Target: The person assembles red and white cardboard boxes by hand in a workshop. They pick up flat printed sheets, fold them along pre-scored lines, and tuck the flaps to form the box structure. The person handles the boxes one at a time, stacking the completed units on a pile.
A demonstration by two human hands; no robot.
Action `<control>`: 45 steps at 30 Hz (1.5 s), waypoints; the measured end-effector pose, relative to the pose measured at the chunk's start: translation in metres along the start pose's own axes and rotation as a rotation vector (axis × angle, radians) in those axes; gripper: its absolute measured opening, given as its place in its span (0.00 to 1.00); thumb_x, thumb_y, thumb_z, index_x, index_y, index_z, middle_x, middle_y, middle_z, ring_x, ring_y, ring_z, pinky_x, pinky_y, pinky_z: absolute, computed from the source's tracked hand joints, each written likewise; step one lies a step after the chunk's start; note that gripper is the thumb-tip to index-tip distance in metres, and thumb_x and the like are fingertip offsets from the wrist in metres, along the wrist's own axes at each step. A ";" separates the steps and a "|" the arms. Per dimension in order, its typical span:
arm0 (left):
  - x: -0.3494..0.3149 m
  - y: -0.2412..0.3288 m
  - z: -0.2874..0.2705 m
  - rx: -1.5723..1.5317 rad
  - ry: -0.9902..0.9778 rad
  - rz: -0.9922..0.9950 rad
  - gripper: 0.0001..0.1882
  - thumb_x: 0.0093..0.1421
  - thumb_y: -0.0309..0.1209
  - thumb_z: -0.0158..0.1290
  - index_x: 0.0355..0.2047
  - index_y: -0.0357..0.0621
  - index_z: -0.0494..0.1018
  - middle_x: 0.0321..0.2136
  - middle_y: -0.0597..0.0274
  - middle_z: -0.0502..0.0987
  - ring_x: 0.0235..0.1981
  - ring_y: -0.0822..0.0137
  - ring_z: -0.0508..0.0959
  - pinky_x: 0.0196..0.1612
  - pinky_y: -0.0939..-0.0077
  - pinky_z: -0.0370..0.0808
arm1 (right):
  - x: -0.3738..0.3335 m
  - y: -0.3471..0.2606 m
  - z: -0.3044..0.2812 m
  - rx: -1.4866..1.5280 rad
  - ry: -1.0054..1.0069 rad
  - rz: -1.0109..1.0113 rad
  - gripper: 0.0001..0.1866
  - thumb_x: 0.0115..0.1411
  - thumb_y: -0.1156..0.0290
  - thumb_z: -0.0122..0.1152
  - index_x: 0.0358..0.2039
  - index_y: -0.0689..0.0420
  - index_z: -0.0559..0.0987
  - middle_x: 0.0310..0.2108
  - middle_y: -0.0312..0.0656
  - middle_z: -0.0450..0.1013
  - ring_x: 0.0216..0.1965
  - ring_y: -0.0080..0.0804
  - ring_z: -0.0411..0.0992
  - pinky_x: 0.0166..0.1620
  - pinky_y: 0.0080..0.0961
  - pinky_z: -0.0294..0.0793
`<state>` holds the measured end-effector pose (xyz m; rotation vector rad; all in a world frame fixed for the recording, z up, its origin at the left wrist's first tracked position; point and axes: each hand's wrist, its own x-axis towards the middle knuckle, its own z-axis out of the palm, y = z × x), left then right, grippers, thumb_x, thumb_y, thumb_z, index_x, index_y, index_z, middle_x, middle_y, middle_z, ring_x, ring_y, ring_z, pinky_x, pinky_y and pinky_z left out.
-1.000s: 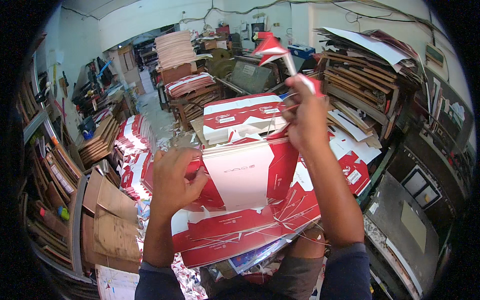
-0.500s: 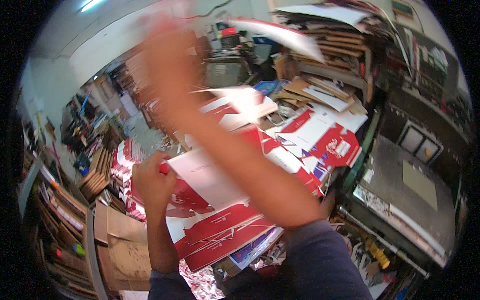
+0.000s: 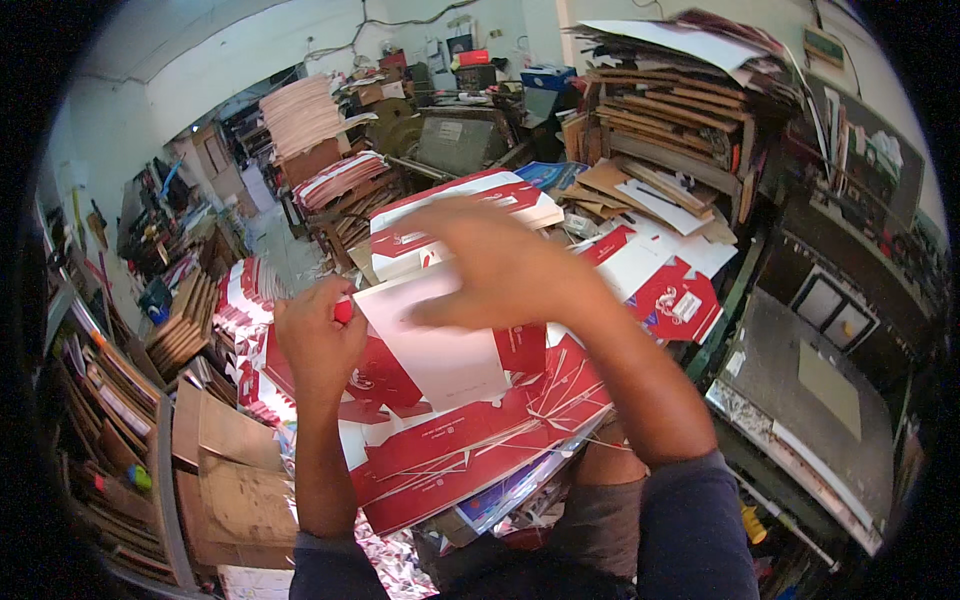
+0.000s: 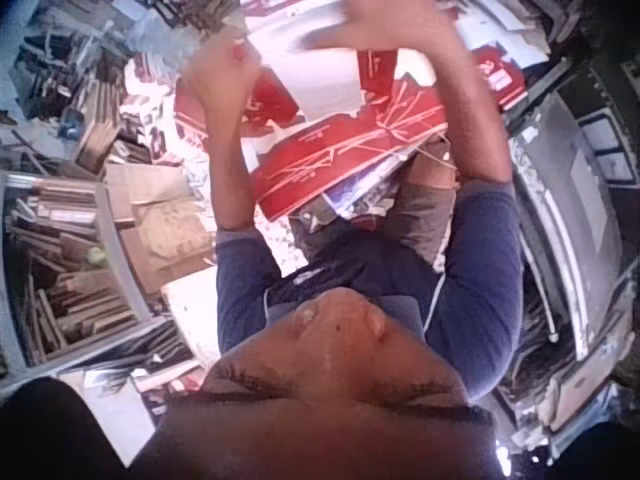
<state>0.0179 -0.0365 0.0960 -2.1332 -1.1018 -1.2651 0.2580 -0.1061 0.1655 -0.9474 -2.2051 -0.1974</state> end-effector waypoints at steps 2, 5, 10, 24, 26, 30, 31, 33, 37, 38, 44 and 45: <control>0.000 -0.008 -0.017 -0.017 -0.069 -0.007 0.12 0.50 0.30 0.61 0.37 0.50 0.76 0.30 0.64 0.79 0.34 0.61 0.78 0.39 0.62 0.63 | -0.019 0.017 -0.021 -0.128 -0.126 0.224 0.43 0.47 0.57 0.76 0.62 0.59 0.71 0.55 0.55 0.72 0.55 0.48 0.72 0.58 0.36 0.71; 0.011 -0.009 -0.027 -0.355 -0.312 -0.080 0.21 0.52 0.31 0.61 0.48 0.48 0.75 0.39 0.57 0.79 0.42 0.58 0.78 0.46 0.60 0.66 | -0.037 0.035 -0.028 0.093 -0.243 0.447 0.31 0.54 0.62 0.72 0.56 0.61 0.75 0.44 0.53 0.78 0.44 0.40 0.76 0.48 0.32 0.75; 0.039 0.004 -0.061 -0.262 -0.168 0.161 0.35 0.55 0.38 0.63 0.62 0.43 0.65 0.52 0.44 0.72 0.57 0.47 0.70 0.60 0.54 0.64 | -0.045 0.034 -0.020 0.131 -0.100 0.411 0.17 0.56 0.67 0.67 0.42 0.66 0.78 0.28 0.53 0.76 0.27 0.40 0.73 0.34 0.35 0.72; 0.031 0.086 0.031 -0.309 -0.075 0.234 0.15 0.49 0.38 0.64 0.33 0.45 0.73 0.24 0.59 0.77 0.29 0.56 0.77 0.40 0.58 0.61 | -0.051 0.033 0.008 -0.074 0.193 0.307 0.15 0.50 0.67 0.69 0.35 0.63 0.81 0.26 0.55 0.76 0.29 0.49 0.76 0.34 0.38 0.73; 0.031 0.086 0.028 -0.278 -0.094 0.222 0.16 0.48 0.39 0.65 0.33 0.45 0.73 0.25 0.58 0.77 0.29 0.56 0.77 0.40 0.58 0.61 | -0.051 0.036 0.005 0.059 0.136 0.323 0.15 0.51 0.67 0.70 0.36 0.64 0.81 0.26 0.52 0.76 0.28 0.41 0.75 0.34 0.35 0.73; 0.030 0.090 0.023 -0.283 -0.071 0.246 0.17 0.48 0.39 0.65 0.33 0.44 0.74 0.25 0.58 0.78 0.29 0.56 0.77 0.41 0.58 0.61 | -0.043 0.050 -0.027 0.521 -0.162 0.526 0.14 0.58 0.65 0.68 0.39 0.64 0.82 0.26 0.37 0.77 0.28 0.18 0.67 0.33 0.23 0.69; 0.029 0.088 0.023 -0.298 -0.067 0.237 0.17 0.48 0.39 0.65 0.33 0.44 0.74 0.25 0.58 0.78 0.29 0.56 0.77 0.41 0.58 0.61 | -0.038 0.050 -0.035 0.574 -0.200 0.558 0.14 0.59 0.65 0.67 0.39 0.63 0.82 0.27 0.36 0.78 0.28 0.16 0.67 0.33 0.22 0.68; 0.028 0.088 0.021 -0.317 -0.066 0.232 0.17 0.48 0.39 0.65 0.33 0.44 0.74 0.25 0.58 0.78 0.29 0.56 0.77 0.41 0.58 0.61 | -0.037 0.059 -0.038 0.643 -0.244 0.579 0.12 0.59 0.66 0.66 0.38 0.60 0.84 0.27 0.32 0.78 0.27 0.15 0.68 0.29 0.19 0.68; 0.022 0.092 0.016 -0.345 -0.068 0.251 0.15 0.49 0.38 0.64 0.32 0.45 0.74 0.26 0.60 0.77 0.29 0.59 0.77 0.42 0.59 0.61 | -0.037 0.052 -0.035 0.715 -0.143 0.821 0.10 0.58 0.64 0.64 0.33 0.56 0.86 0.25 0.30 0.78 0.26 0.19 0.71 0.24 0.15 0.67; 0.021 0.092 0.014 -0.350 -0.069 0.261 0.14 0.50 0.37 0.63 0.32 0.46 0.74 0.27 0.60 0.77 0.30 0.60 0.77 0.42 0.59 0.61 | -0.037 0.050 -0.036 0.704 -0.158 0.823 0.11 0.58 0.63 0.64 0.33 0.57 0.86 0.25 0.30 0.78 0.26 0.19 0.71 0.25 0.16 0.68; 0.016 0.091 0.009 -0.360 -0.051 0.296 0.13 0.51 0.37 0.64 0.32 0.46 0.73 0.27 0.62 0.77 0.29 0.61 0.75 0.42 0.59 0.61 | -0.038 0.021 -0.049 0.351 -0.269 0.615 0.14 0.61 0.63 0.61 0.36 0.61 0.84 0.25 0.36 0.77 0.26 0.21 0.70 0.31 0.24 0.70; 0.014 0.091 0.008 -0.358 -0.051 0.295 0.14 0.50 0.38 0.65 0.32 0.46 0.74 0.27 0.62 0.77 0.29 0.60 0.75 0.42 0.59 0.61 | -0.038 0.017 -0.052 0.348 -0.289 0.597 0.14 0.62 0.63 0.60 0.37 0.62 0.84 0.25 0.38 0.77 0.26 0.21 0.70 0.32 0.25 0.70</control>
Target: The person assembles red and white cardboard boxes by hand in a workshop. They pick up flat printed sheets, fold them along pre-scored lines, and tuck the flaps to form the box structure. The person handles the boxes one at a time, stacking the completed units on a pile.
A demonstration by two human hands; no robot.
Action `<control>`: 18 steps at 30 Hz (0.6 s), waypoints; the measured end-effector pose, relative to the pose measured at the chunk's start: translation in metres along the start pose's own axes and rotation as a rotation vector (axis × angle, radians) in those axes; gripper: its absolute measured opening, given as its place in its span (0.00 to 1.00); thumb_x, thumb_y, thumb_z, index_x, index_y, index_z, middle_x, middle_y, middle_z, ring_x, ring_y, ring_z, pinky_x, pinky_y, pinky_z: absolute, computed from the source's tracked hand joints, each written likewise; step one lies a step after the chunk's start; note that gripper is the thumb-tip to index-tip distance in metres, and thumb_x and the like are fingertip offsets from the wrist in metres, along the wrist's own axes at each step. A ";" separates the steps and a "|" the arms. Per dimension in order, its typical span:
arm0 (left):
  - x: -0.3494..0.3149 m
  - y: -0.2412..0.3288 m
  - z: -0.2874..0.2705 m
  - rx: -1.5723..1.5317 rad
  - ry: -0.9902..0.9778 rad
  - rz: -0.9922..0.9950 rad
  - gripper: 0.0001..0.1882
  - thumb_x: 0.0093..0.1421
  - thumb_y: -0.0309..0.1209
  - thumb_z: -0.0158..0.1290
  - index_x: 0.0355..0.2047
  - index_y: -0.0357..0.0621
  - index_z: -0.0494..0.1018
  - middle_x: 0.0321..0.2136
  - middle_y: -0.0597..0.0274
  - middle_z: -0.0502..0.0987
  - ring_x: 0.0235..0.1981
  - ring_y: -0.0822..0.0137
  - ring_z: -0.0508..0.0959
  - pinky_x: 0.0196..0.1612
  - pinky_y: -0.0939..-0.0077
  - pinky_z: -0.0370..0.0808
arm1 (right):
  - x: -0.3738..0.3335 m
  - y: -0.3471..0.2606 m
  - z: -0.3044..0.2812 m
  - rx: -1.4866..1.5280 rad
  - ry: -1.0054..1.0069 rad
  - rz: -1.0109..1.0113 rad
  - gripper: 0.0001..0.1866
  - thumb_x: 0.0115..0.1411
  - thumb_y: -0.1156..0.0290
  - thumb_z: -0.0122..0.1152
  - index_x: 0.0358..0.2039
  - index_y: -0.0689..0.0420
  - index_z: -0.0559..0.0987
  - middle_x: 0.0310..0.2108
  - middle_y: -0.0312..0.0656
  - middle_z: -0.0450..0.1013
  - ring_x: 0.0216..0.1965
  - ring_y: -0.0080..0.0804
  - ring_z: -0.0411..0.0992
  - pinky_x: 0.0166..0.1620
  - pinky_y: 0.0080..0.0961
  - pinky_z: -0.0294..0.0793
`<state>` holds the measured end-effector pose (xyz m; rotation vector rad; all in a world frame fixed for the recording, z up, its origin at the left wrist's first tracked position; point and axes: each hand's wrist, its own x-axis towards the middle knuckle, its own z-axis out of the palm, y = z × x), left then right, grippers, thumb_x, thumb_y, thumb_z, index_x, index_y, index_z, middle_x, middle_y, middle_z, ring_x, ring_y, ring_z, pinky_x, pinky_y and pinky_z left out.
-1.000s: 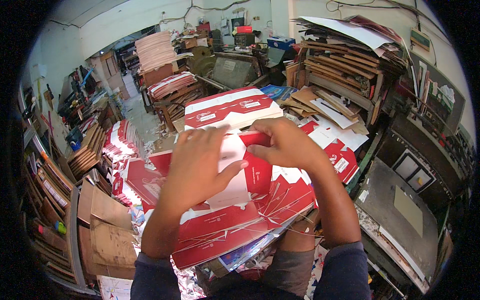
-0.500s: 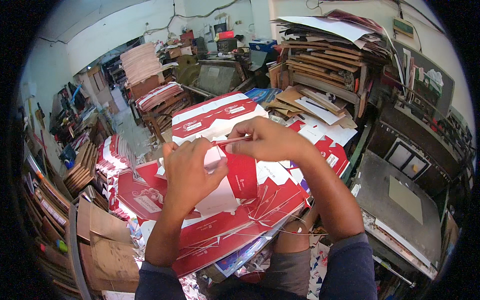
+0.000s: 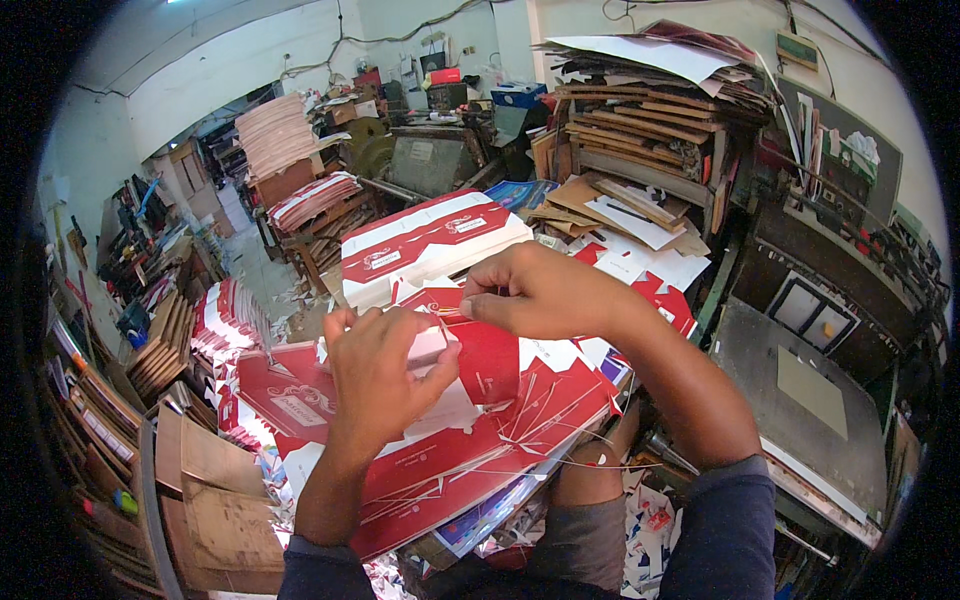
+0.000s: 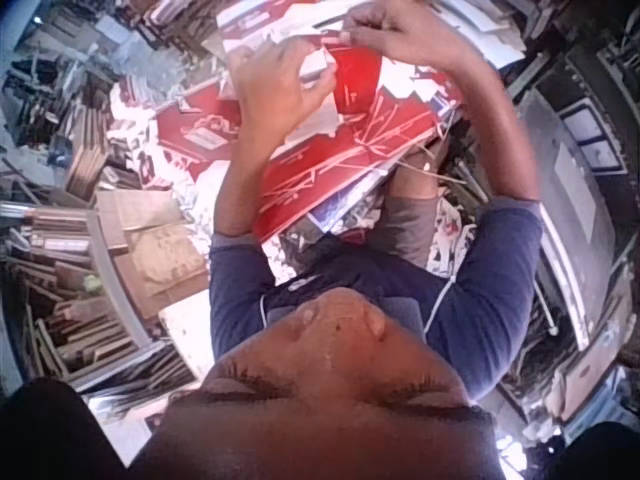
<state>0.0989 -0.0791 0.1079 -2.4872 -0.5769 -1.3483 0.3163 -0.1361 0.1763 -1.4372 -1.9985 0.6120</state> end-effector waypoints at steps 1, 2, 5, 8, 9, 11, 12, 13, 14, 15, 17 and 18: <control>-0.001 0.003 0.000 0.000 -0.001 0.003 0.15 0.50 0.38 0.66 0.32 0.46 0.74 0.26 0.61 0.77 0.29 0.59 0.75 0.42 0.59 0.61 | -0.003 -0.001 -0.001 -0.010 -0.016 -0.012 0.14 0.63 0.64 0.59 0.37 0.62 0.83 0.24 0.39 0.77 0.26 0.21 0.69 0.33 0.27 0.70; -0.002 0.005 -0.001 0.001 -0.003 0.006 0.16 0.49 0.39 0.66 0.32 0.46 0.74 0.25 0.61 0.77 0.29 0.58 0.75 0.42 0.59 0.61 | -0.004 0.000 0.000 0.035 -0.014 0.005 0.13 0.63 0.65 0.60 0.37 0.62 0.83 0.24 0.40 0.77 0.26 0.24 0.70 0.33 0.28 0.70; -0.005 0.007 -0.001 0.011 0.013 0.018 0.16 0.49 0.39 0.67 0.32 0.47 0.74 0.25 0.62 0.76 0.28 0.59 0.75 0.42 0.59 0.61 | -0.004 0.010 0.008 -0.026 0.098 -0.094 0.10 0.62 0.67 0.60 0.36 0.62 0.82 0.25 0.45 0.76 0.26 0.33 0.72 0.33 0.32 0.71; -0.003 0.003 -0.002 0.033 0.033 0.038 0.13 0.52 0.38 0.64 0.31 0.48 0.73 0.26 0.64 0.75 0.28 0.63 0.74 0.41 0.59 0.61 | -0.014 0.004 0.025 -0.339 0.345 -0.422 0.09 0.61 0.69 0.62 0.33 0.63 0.80 0.27 0.52 0.74 0.29 0.49 0.74 0.35 0.37 0.72; -0.004 0.003 -0.003 0.038 0.016 0.037 0.13 0.52 0.38 0.64 0.31 0.48 0.73 0.25 0.65 0.75 0.28 0.63 0.74 0.41 0.59 0.61 | -0.016 0.001 0.021 -0.279 0.263 -0.373 0.09 0.62 0.69 0.62 0.33 0.63 0.81 0.27 0.51 0.74 0.29 0.48 0.74 0.35 0.37 0.72; -0.009 0.007 -0.006 0.039 -0.033 0.044 0.13 0.52 0.38 0.64 0.30 0.48 0.72 0.25 0.66 0.75 0.27 0.64 0.74 0.40 0.60 0.61 | -0.021 0.006 0.012 -0.147 0.111 -0.260 0.09 0.62 0.69 0.62 0.34 0.63 0.81 0.26 0.50 0.74 0.29 0.44 0.74 0.36 0.36 0.71; -0.012 0.008 -0.006 0.035 -0.029 0.053 0.13 0.51 0.38 0.64 0.29 0.49 0.72 0.25 0.66 0.75 0.27 0.64 0.73 0.40 0.60 0.60 | -0.022 0.006 0.010 -0.025 0.030 -0.135 0.11 0.64 0.67 0.61 0.34 0.63 0.81 0.26 0.49 0.73 0.29 0.40 0.73 0.36 0.35 0.71; -0.013 0.010 -0.007 0.028 -0.018 0.067 0.13 0.51 0.38 0.64 0.29 0.49 0.72 0.25 0.66 0.74 0.27 0.64 0.73 0.40 0.60 0.60 | -0.023 0.008 0.010 0.028 -0.002 -0.107 0.12 0.66 0.66 0.60 0.35 0.63 0.81 0.26 0.44 0.73 0.30 0.32 0.71 0.35 0.31 0.70; -0.014 0.012 -0.008 0.021 -0.007 0.081 0.13 0.51 0.38 0.64 0.29 0.49 0.72 0.24 0.67 0.74 0.27 0.64 0.73 0.40 0.61 0.60 | -0.022 0.012 0.010 0.082 -0.034 -0.080 0.12 0.68 0.66 0.59 0.36 0.63 0.80 0.26 0.39 0.73 0.30 0.24 0.68 0.34 0.28 0.69; -0.014 0.012 -0.009 0.019 -0.014 0.075 0.13 0.51 0.38 0.65 0.28 0.49 0.71 0.24 0.67 0.74 0.27 0.65 0.73 0.39 0.61 0.60 | -0.023 0.014 0.010 0.135 -0.066 -0.053 0.13 0.69 0.66 0.58 0.38 0.64 0.80 0.25 0.34 0.73 0.30 0.15 0.66 0.33 0.24 0.68; -0.017 0.009 -0.011 0.023 -0.032 0.053 0.14 0.51 0.39 0.65 0.28 0.49 0.71 0.24 0.67 0.74 0.26 0.65 0.72 0.39 0.61 0.59 | -0.022 0.015 0.013 0.078 -0.064 -0.048 0.14 0.70 0.64 0.57 0.37 0.63 0.80 0.25 0.33 0.73 0.30 0.15 0.66 0.33 0.23 0.68; -0.017 0.009 -0.011 0.025 -0.032 0.053 0.14 0.51 0.39 0.65 0.27 0.49 0.71 0.24 0.67 0.74 0.26 0.65 0.72 0.38 0.61 0.59 | -0.021 0.015 0.015 0.050 -0.062 -0.046 0.15 0.70 0.63 0.56 0.37 0.63 0.79 0.25 0.32 0.73 0.30 0.15 0.66 0.34 0.23 0.68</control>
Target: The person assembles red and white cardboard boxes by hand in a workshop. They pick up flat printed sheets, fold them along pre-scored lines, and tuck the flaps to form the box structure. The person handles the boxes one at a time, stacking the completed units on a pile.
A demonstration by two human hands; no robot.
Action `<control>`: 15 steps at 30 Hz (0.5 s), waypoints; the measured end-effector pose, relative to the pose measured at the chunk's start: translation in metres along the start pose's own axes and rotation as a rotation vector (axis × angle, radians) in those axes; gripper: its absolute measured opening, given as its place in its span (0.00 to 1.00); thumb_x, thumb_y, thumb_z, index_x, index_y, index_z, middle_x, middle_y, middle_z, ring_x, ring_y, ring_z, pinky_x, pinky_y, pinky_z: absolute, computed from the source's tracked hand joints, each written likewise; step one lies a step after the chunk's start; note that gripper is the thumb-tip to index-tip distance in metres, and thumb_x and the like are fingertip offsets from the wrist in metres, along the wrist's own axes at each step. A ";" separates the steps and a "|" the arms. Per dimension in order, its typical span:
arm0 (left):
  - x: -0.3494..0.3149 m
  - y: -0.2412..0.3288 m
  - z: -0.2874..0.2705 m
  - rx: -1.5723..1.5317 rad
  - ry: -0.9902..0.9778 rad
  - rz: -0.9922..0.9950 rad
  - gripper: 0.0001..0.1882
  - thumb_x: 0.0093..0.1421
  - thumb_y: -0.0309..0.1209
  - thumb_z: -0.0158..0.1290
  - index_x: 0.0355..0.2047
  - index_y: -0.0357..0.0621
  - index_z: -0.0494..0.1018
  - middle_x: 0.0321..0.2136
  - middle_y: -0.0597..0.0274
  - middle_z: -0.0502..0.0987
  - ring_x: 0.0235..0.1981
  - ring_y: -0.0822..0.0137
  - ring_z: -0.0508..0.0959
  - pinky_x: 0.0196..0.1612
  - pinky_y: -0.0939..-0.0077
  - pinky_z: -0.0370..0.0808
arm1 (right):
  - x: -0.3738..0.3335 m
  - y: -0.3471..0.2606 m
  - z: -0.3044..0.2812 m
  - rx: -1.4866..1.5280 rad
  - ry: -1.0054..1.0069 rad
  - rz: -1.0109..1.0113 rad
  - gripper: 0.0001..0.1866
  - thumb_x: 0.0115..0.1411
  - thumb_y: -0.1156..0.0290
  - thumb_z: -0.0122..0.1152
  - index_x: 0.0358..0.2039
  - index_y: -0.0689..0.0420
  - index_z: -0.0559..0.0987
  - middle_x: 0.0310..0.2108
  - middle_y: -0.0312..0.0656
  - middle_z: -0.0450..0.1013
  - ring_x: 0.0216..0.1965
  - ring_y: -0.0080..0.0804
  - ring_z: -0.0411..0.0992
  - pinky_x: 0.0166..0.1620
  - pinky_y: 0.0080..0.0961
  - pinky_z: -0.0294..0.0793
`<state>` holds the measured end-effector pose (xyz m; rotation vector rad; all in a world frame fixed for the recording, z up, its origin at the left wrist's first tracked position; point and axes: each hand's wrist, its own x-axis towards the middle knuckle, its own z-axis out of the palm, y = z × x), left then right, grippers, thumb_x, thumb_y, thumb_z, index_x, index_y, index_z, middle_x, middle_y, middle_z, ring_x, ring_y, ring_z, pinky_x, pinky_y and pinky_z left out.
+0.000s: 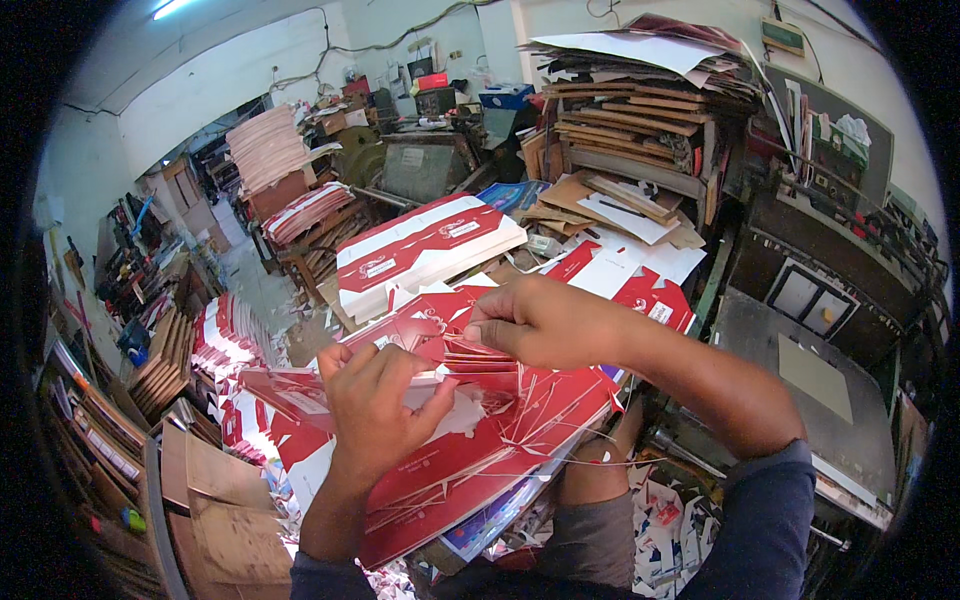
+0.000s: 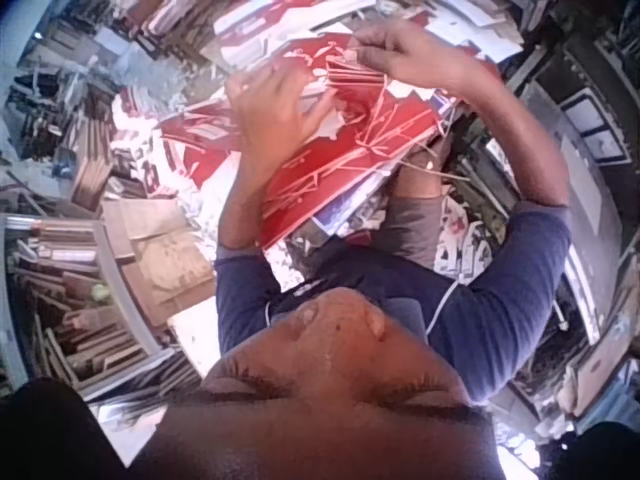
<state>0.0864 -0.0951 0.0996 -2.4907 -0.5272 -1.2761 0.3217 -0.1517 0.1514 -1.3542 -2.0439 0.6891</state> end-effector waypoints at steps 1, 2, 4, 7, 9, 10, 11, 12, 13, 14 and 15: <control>0.001 0.000 0.000 -0.003 0.005 0.000 0.14 0.51 0.39 0.65 0.27 0.49 0.71 0.24 0.67 0.74 0.26 0.65 0.72 0.38 0.61 0.59 | 0.000 -0.001 0.001 -0.039 0.032 -0.015 0.15 0.70 0.62 0.56 0.37 0.63 0.79 0.25 0.32 0.73 0.30 0.15 0.66 0.34 0.22 0.68; 0.001 0.000 0.000 -0.006 0.009 -0.001 0.14 0.51 0.38 0.65 0.27 0.49 0.71 0.23 0.67 0.74 0.25 0.65 0.72 0.38 0.61 0.59 | 0.001 -0.003 0.001 -0.079 0.063 -0.031 0.15 0.70 0.62 0.56 0.37 0.63 0.79 0.25 0.31 0.73 0.30 0.15 0.66 0.34 0.22 0.68; 0.002 0.000 0.000 -0.001 0.009 0.006 0.14 0.51 0.38 0.65 0.27 0.49 0.71 0.23 0.66 0.74 0.25 0.65 0.72 0.38 0.61 0.59 | 0.001 -0.003 0.003 -0.083 0.115 -0.036 0.15 0.70 0.62 0.56 0.37 0.63 0.79 0.26 0.35 0.72 0.31 0.20 0.68 0.36 0.25 0.69; 0.002 0.003 -0.002 0.002 -0.008 0.005 0.14 0.52 0.38 0.65 0.27 0.49 0.71 0.23 0.66 0.74 0.25 0.65 0.72 0.38 0.61 0.59 | 0.005 0.010 0.007 0.075 0.168 0.005 0.15 0.69 0.64 0.56 0.35 0.64 0.80 0.27 0.42 0.72 0.32 0.27 0.71 0.37 0.30 0.71; 0.004 0.003 -0.003 0.011 -0.017 -0.005 0.14 0.52 0.38 0.64 0.29 0.48 0.71 0.24 0.65 0.75 0.26 0.65 0.72 0.39 0.61 0.59 | 0.011 0.018 0.009 0.249 0.196 0.046 0.14 0.69 0.65 0.56 0.35 0.64 0.81 0.26 0.39 0.72 0.30 0.23 0.70 0.35 0.26 0.70; 0.004 0.003 -0.003 0.012 -0.015 -0.012 0.14 0.52 0.38 0.64 0.30 0.48 0.72 0.25 0.65 0.75 0.26 0.65 0.73 0.40 0.60 0.59 | 0.013 0.022 0.011 0.269 0.210 0.040 0.14 0.69 0.65 0.56 0.35 0.63 0.80 0.25 0.37 0.72 0.29 0.21 0.68 0.34 0.25 0.69; 0.005 0.003 -0.003 0.014 -0.012 -0.018 0.14 0.52 0.38 0.64 0.32 0.48 0.72 0.26 0.65 0.76 0.27 0.65 0.74 0.41 0.60 0.59 | 0.016 0.024 0.012 0.289 0.224 0.034 0.13 0.69 0.65 0.56 0.34 0.63 0.80 0.24 0.35 0.71 0.28 0.19 0.67 0.33 0.23 0.68; 0.007 0.004 -0.003 0.000 -0.014 -0.028 0.15 0.53 0.38 0.64 0.34 0.48 0.72 0.27 0.64 0.76 0.28 0.65 0.74 0.41 0.60 0.59 | 0.017 0.025 0.012 0.309 0.237 0.027 0.13 0.69 0.65 0.56 0.34 0.63 0.80 0.23 0.33 0.71 0.27 0.17 0.66 0.32 0.22 0.67; 0.008 0.004 -0.003 -0.011 -0.017 -0.038 0.16 0.53 0.38 0.64 0.37 0.47 0.73 0.28 0.64 0.77 0.29 0.64 0.75 0.42 0.60 0.60 | 0.018 0.025 0.012 0.288 0.237 0.027 0.13 0.69 0.65 0.56 0.33 0.63 0.80 0.23 0.32 0.70 0.27 0.17 0.64 0.31 0.22 0.66; 0.010 0.005 -0.004 -0.021 -0.020 -0.047 0.17 0.53 0.38 0.63 0.39 0.47 0.73 0.29 0.63 0.77 0.30 0.64 0.76 0.43 0.60 0.60 | 0.019 0.023 0.011 0.268 0.236 0.026 0.13 0.69 0.65 0.56 0.33 0.63 0.79 0.22 0.30 0.70 0.26 0.16 0.63 0.30 0.22 0.65; 0.013 0.008 -0.008 -0.041 -0.032 -0.044 0.18 0.53 0.38 0.63 0.42 0.46 0.73 0.30 0.63 0.78 0.31 0.64 0.76 0.43 0.61 0.60 | 0.019 0.022 0.011 0.247 0.236 0.025 0.13 0.69 0.65 0.56 0.33 0.63 0.79 0.22 0.29 0.69 0.26 0.15 0.62 0.29 0.21 0.64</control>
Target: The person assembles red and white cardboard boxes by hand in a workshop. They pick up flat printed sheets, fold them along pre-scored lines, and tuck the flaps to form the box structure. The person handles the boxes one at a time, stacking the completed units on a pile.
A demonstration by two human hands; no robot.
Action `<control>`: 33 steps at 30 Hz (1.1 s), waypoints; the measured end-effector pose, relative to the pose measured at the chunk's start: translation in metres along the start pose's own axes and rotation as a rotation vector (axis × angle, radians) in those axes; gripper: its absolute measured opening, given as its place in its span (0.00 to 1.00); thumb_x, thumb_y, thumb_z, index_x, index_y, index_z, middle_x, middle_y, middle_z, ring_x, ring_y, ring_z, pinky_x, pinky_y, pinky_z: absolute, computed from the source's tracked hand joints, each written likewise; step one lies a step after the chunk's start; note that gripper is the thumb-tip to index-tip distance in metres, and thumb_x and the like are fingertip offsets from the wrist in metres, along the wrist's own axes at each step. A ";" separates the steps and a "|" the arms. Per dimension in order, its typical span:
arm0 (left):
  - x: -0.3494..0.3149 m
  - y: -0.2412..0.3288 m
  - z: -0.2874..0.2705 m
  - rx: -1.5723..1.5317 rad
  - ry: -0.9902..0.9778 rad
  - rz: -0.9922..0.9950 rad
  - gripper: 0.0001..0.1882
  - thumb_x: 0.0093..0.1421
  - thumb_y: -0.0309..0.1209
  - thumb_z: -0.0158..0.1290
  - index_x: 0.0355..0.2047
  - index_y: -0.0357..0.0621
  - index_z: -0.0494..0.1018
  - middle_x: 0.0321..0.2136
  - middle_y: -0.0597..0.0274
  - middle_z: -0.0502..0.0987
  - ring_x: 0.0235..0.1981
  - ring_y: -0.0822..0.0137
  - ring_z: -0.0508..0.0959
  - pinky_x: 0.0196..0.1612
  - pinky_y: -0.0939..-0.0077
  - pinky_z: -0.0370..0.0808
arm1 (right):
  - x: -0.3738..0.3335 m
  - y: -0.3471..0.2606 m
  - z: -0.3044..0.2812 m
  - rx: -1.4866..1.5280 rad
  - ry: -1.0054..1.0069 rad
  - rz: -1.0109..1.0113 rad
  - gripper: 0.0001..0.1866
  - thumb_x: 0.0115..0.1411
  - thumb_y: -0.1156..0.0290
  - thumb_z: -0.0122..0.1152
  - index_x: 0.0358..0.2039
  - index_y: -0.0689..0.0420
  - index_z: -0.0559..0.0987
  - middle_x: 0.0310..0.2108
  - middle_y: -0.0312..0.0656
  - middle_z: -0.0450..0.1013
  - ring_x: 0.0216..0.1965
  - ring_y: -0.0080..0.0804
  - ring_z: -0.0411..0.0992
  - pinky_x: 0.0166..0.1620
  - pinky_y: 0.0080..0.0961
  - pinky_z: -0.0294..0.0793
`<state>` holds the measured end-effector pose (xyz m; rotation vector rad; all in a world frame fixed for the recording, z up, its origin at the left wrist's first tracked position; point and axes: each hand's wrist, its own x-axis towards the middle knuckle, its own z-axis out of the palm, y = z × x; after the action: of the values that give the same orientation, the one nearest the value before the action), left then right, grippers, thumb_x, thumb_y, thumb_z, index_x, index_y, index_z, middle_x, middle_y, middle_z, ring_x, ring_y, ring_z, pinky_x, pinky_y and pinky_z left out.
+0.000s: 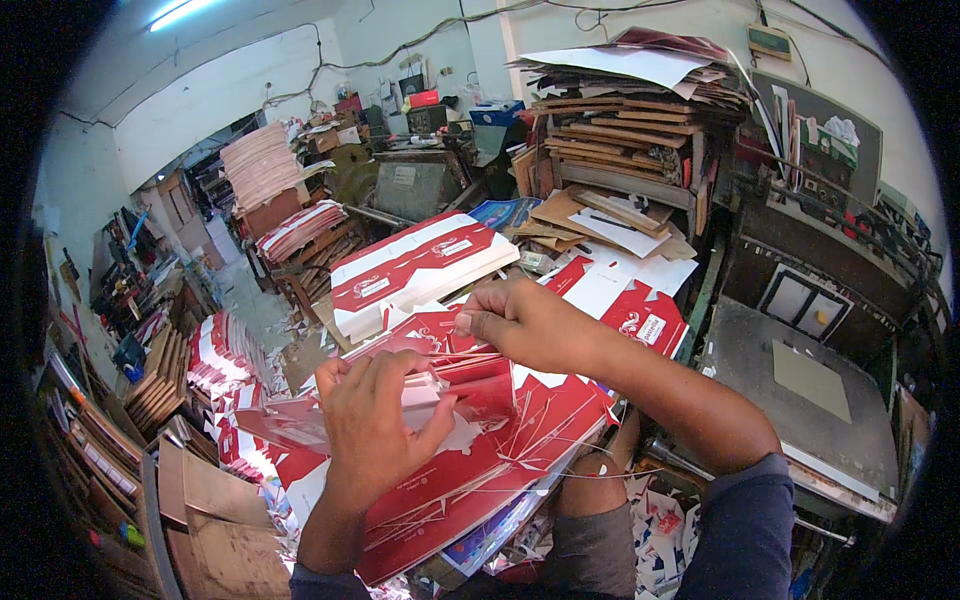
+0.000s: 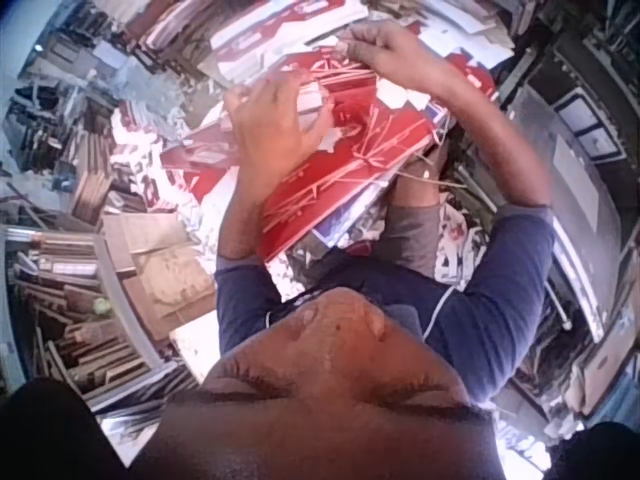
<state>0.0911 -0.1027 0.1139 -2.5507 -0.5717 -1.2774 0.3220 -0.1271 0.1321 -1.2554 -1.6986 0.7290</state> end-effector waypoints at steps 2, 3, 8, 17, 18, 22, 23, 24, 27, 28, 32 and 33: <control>0.004 0.007 -0.007 -0.044 -0.036 0.010 0.21 0.54 0.37 0.62 0.46 0.45 0.72 0.31 0.62 0.78 0.32 0.64 0.76 0.44 0.61 0.60 | -0.001 -0.001 -0.001 -0.023 0.006 -0.005 0.14 0.69 0.65 0.57 0.32 0.63 0.78 0.21 0.29 0.68 0.26 0.15 0.61 0.29 0.22 0.63; 0.005 0.006 -0.005 -0.031 -0.031 0.010 0.21 0.54 0.37 0.62 0.46 0.44 0.73 0.32 0.62 0.79 0.32 0.64 0.76 0.43 0.61 0.60 | -0.001 -0.002 -0.002 -0.034 0.009 -0.007 0.14 0.69 0.64 0.57 0.31 0.63 0.78 0.21 0.29 0.68 0.26 0.16 0.61 0.29 0.23 0.63; 0.002 -0.006 0.011 0.028 -0.002 0.004 0.23 0.54 0.38 0.62 0.49 0.43 0.74 0.33 0.62 0.80 0.31 0.64 0.76 0.40 0.62 0.60 | -0.005 -0.011 -0.006 0.015 -0.056 0.014 0.13 0.68 0.63 0.60 0.38 0.62 0.80 0.26 0.29 0.74 0.30 0.14 0.67 0.34 0.18 0.67; 0.004 0.001 0.015 0.032 0.021 -0.076 0.22 0.52 0.35 0.61 0.47 0.45 0.75 0.33 0.65 0.80 0.29 0.66 0.75 0.39 0.62 0.58 | -0.012 -0.019 -0.017 0.024 -0.199 0.122 0.15 0.65 0.60 0.63 0.34 0.61 0.82 0.25 0.31 0.73 0.27 0.17 0.65 0.30 0.22 0.64; 0.003 0.001 0.015 0.028 0.024 -0.080 0.21 0.52 0.35 0.61 0.47 0.46 0.76 0.32 0.65 0.80 0.29 0.66 0.75 0.40 0.62 0.58 | -0.011 -0.020 -0.015 0.015 -0.175 0.127 0.14 0.65 0.61 0.62 0.33 0.61 0.81 0.24 0.31 0.72 0.27 0.17 0.65 0.29 0.22 0.64; 0.004 0.002 0.012 0.001 0.016 -0.026 0.20 0.52 0.36 0.61 0.45 0.48 0.76 0.31 0.66 0.78 0.30 0.65 0.75 0.41 0.62 0.58 | -0.010 -0.011 -0.008 -0.012 -0.036 0.089 0.14 0.66 0.62 0.61 0.32 0.61 0.80 0.23 0.29 0.71 0.27 0.16 0.64 0.29 0.21 0.64; 0.006 0.003 0.009 -0.010 0.009 0.007 0.19 0.52 0.36 0.62 0.45 0.48 0.76 0.30 0.66 0.77 0.30 0.65 0.75 0.42 0.62 0.58 | -0.008 -0.004 -0.008 0.010 -0.023 0.076 0.14 0.66 0.62 0.60 0.32 0.61 0.80 0.23 0.29 0.71 0.26 0.16 0.64 0.29 0.21 0.64; 0.009 0.006 0.006 -0.031 0.008 0.011 0.18 0.53 0.36 0.62 0.44 0.49 0.76 0.30 0.66 0.77 0.29 0.66 0.75 0.42 0.61 0.58 | -0.009 -0.001 -0.008 0.032 -0.010 0.063 0.14 0.66 0.62 0.60 0.32 0.61 0.80 0.24 0.29 0.71 0.26 0.16 0.64 0.29 0.21 0.64; 0.013 0.011 0.004 -0.046 -0.011 0.007 0.15 0.54 0.37 0.62 0.42 0.50 0.77 0.30 0.66 0.77 0.30 0.65 0.76 0.43 0.60 0.59 | -0.007 0.001 -0.007 0.033 -0.044 0.006 0.15 0.67 0.61 0.59 0.33 0.61 0.80 0.24 0.30 0.71 0.26 0.16 0.65 0.28 0.22 0.64; 0.013 0.012 0.007 -0.023 -0.022 0.004 0.14 0.55 0.38 0.63 0.40 0.50 0.77 0.30 0.66 0.78 0.31 0.64 0.77 0.44 0.60 0.59 | -0.007 -0.002 -0.007 0.044 -0.050 0.037 0.15 0.66 0.60 0.60 0.33 0.61 0.80 0.23 0.30 0.71 0.26 0.17 0.65 0.28 0.21 0.64; 0.011 0.006 0.011 -0.037 -0.029 0.054 0.09 0.56 0.38 0.64 0.34 0.51 0.79 0.28 0.69 0.78 0.30 0.65 0.77 0.43 0.61 0.60 | -0.005 -0.010 -0.008 0.109 -0.016 0.183 0.14 0.65 0.60 0.61 0.34 0.60 0.80 0.23 0.30 0.70 0.25 0.18 0.66 0.27 0.21 0.69; 0.011 0.005 0.010 -0.034 -0.030 0.064 0.09 0.56 0.38 0.64 0.33 0.51 0.79 0.28 0.69 0.78 0.30 0.65 0.77 0.43 0.62 0.60 | -0.003 -0.009 -0.008 0.132 0.005 0.226 0.13 0.64 0.61 0.61 0.35 0.59 0.81 0.23 0.30 0.69 0.24 0.19 0.67 0.27 0.21 0.71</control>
<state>0.1065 -0.1008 0.1164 -2.5975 -0.4746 -1.2394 0.3254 -0.1330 0.1420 -1.3670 -1.4936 0.9548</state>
